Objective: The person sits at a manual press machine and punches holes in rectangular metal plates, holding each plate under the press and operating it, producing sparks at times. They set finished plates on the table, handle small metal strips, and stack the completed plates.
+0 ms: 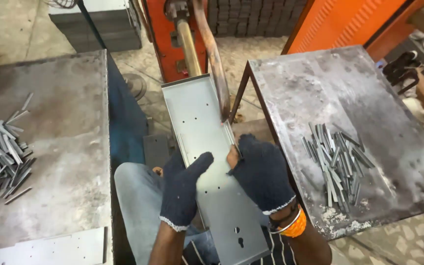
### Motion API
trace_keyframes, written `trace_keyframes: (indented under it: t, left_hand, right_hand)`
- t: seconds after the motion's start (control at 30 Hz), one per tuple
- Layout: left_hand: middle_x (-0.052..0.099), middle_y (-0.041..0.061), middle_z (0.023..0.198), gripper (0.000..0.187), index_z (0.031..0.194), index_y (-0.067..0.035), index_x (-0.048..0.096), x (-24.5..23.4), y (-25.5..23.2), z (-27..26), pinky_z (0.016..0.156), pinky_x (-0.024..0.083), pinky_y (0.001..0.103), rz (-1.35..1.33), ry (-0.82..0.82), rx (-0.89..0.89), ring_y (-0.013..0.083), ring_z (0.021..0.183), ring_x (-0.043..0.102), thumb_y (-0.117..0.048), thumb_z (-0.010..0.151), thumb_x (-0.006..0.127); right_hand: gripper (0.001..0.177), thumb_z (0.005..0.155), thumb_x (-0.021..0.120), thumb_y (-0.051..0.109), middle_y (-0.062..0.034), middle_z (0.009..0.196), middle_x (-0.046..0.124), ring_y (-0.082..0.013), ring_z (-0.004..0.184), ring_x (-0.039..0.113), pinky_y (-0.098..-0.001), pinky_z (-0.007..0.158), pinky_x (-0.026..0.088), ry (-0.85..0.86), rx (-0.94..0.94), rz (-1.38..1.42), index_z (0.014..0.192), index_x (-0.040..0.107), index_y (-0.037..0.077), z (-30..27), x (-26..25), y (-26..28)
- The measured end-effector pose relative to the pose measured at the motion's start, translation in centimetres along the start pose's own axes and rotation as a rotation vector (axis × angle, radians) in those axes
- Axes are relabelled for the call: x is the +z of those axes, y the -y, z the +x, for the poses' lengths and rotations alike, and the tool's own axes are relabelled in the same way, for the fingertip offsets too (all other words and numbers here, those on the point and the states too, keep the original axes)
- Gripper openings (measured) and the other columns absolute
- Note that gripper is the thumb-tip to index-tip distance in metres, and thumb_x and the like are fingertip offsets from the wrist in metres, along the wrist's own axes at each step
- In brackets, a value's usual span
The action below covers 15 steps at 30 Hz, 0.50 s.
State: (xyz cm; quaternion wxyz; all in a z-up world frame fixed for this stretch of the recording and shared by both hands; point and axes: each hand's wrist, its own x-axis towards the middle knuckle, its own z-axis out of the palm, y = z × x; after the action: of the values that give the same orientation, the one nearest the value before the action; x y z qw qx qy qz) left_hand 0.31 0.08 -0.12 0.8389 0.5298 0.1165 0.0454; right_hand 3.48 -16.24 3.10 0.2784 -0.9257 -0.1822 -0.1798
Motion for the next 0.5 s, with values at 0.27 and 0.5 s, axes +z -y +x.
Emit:
trace_keyframes:
  t: [0.27, 0.5]
  left_hand:
    - [0.078, 0.014, 0.094, 0.032, 0.111, 0.007, 0.072, 0.0, -2.3, 4.3, 0.066, 0.061, 0.033, 0.102, 0.048, 0.122, 0.0187, 0.076, 0.075, -0.010, 0.085, 0.072]
    - [0.077, 0.014, 0.093, 0.031, 0.110, 0.006, 0.073, -0.6, -2.5, 6.9, 0.066, 0.061, 0.033, 0.063, 0.048, 0.040, 0.0198, 0.074, 0.074, -0.010, 0.084, 0.073]
  right_hand:
    - [0.013, 0.084, 0.066, 0.013, -0.0224, 0.073, 0.064, -0.0422, 0.070, 0.066, -0.0498, 0.064, 0.051, 0.177, -0.042, 0.078, 0.082, 0.060, 0.001, 1.3, -1.3, -0.8]
    - [0.016, 0.083, 0.066, 0.013, -0.0219, 0.075, 0.065, -0.0415, 0.073, 0.067, -0.0493, 0.067, 0.052, 0.202, -0.046, 0.105, 0.084, 0.057, 0.000, 2.7, -0.6, -0.8]
